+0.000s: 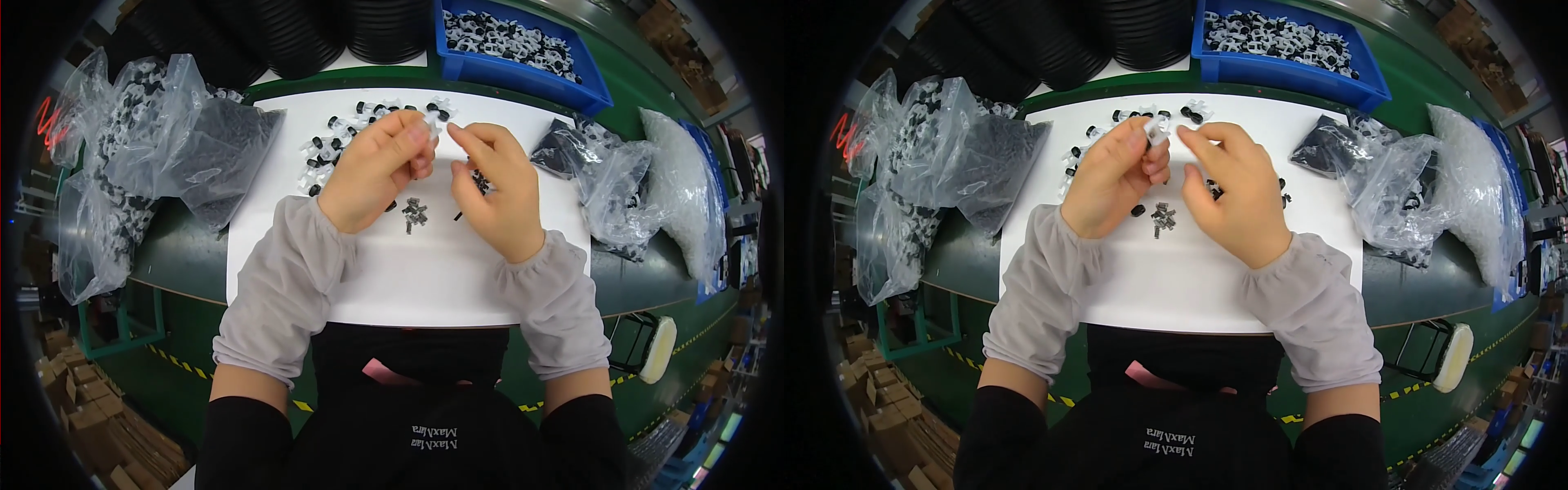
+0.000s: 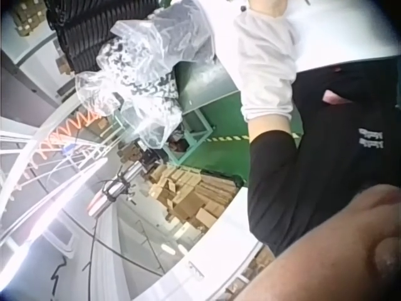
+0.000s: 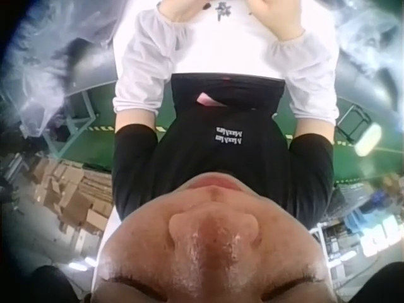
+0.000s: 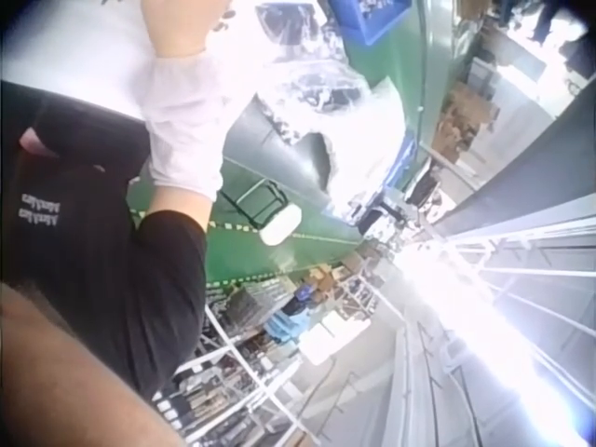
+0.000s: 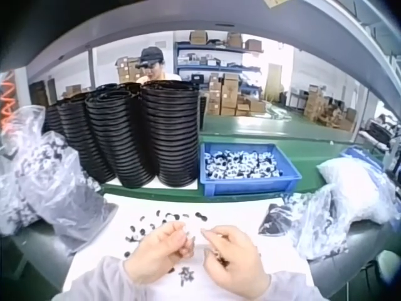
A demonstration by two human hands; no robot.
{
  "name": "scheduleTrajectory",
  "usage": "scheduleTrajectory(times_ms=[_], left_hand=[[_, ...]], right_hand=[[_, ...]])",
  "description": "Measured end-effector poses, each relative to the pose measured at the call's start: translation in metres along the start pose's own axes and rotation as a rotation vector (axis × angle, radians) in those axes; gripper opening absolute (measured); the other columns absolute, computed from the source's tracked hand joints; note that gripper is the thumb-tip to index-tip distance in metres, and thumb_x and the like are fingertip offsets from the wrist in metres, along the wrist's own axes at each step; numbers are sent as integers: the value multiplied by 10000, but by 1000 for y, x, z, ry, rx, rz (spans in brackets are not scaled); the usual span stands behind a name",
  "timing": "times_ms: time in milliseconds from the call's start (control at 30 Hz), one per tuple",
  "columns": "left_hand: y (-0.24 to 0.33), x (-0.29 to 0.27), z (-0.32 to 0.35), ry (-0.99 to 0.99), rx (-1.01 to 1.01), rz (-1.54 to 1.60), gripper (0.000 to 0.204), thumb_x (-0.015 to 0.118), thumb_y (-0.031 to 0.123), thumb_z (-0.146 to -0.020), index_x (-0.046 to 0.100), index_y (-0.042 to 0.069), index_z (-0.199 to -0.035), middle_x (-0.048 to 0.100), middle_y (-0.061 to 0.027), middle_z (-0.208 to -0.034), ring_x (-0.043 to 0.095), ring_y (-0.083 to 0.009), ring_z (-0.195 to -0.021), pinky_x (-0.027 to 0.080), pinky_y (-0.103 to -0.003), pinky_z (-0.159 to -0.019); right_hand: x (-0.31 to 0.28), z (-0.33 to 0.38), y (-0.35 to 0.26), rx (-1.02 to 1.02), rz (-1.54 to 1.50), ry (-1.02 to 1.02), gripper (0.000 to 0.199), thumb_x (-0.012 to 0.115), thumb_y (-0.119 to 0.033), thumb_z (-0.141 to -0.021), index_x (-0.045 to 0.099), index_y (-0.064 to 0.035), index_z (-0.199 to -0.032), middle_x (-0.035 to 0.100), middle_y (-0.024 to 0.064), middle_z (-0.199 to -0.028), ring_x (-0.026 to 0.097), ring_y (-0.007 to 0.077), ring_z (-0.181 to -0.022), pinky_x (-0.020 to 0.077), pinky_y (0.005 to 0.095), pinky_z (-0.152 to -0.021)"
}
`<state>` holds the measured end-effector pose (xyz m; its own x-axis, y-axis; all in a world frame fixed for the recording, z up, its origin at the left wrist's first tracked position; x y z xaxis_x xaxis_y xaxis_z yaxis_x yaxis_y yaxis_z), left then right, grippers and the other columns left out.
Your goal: Assembling small plastic and metal components by hand at a manufacturing workstation.
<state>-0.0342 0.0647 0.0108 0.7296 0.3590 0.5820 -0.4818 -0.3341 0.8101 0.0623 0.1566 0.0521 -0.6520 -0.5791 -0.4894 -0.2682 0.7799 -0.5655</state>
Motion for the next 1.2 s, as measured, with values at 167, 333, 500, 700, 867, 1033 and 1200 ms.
scheduleTrajectory(times_ms=[167, 333, 500, 700, 867, 1033, 1200], left_hand=[[12, -8, 0, -5, 54, 166, 264, 479, 329, -970, 459, 82, -880, 443, -15, -833, 387, -120, -757, 377, -275, -721], [5, -4, -2, -51, 40, 179, 267, 473, 331, -972, 464, 78, -887, 444, -14, -834, 390, -122, -754, 380, -278, -720], [1, -1, -2, -52, 32, 107, 264, 477, 328, -970, 473, 73, -902, 454, -16, -844, 393, -122, -752, 382, -276, -719], [-2, 1, -2, -81, 23, 42, 278, 490, 328, -965, 499, 51, -996, 472, -13, -863, 398, -112, -758, 383, -268, -730], [-2, 4, -1, -145, 23, -11, 278, 520, 321, -952, 502, 55, -1031, 492, 0, -857, 417, -101, -773, 386, -251, -742], [-11, 1, -1, -90, -35, -122, 287, 540, 323, -939, 491, 65, -1055, 498, -3, -863, 436, -99, -787, 384, -245, -752], [-16, 3, -3, -123, -40, -243, 339, 576, 373, -913, 481, 85, -1065, 491, -1, -860, 434, -93, -797, 370, -227, -744]], right_hand=[[-9, -3, 34, 96, 175, -188, 149, 629, -38, -739, 665, -11, -881, 620, 109, -816, 566, 236, -723, 453, 317, -663], [-7, 2, 44, 102, 188, -322, 74, 652, -53, -718, 667, -20, -783, 618, 90, -773, 572, 260, -734, 445, 342, -644], [11, 10, 35, 46, 373, -372, 50, 658, -55, -710, 669, -34, -754, 606, 69, -750, 574, 268, -734, 445, 359, -640], [20, 12, 34, 82, 363, -403, 65, 640, -41, -717, 667, -53, -775, 604, 54, -763, 579, 238, -696, 449, 352, -601], [4, 5, 38, 475, -125, -342, 82, 631, -5, -766, 646, -9, -847, 625, 46, -852, 575, 137, -714, 452, 261, -618], [-10, -6, 14, 225, -362, -69, 120, 603, 47, -800, 623, 47, -919, 612, 88, -924, 561, 114, -755, 449, 224, -649], [-10, -7, -6, 120, -220, -51, 115, 591, 63, -795, 627, 40, -902, 603, 72, -891, 556, 113, -743, 445, 223, -653]])
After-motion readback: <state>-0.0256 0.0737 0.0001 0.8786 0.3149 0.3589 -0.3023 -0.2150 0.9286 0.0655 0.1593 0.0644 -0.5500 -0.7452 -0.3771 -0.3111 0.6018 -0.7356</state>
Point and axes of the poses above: each hand's wrist, its own z-axis away from the middle knuckle, its own x-axis out of the palm, y = z × x, the point moved 7 cm from there along -z, towards the middle knuckle
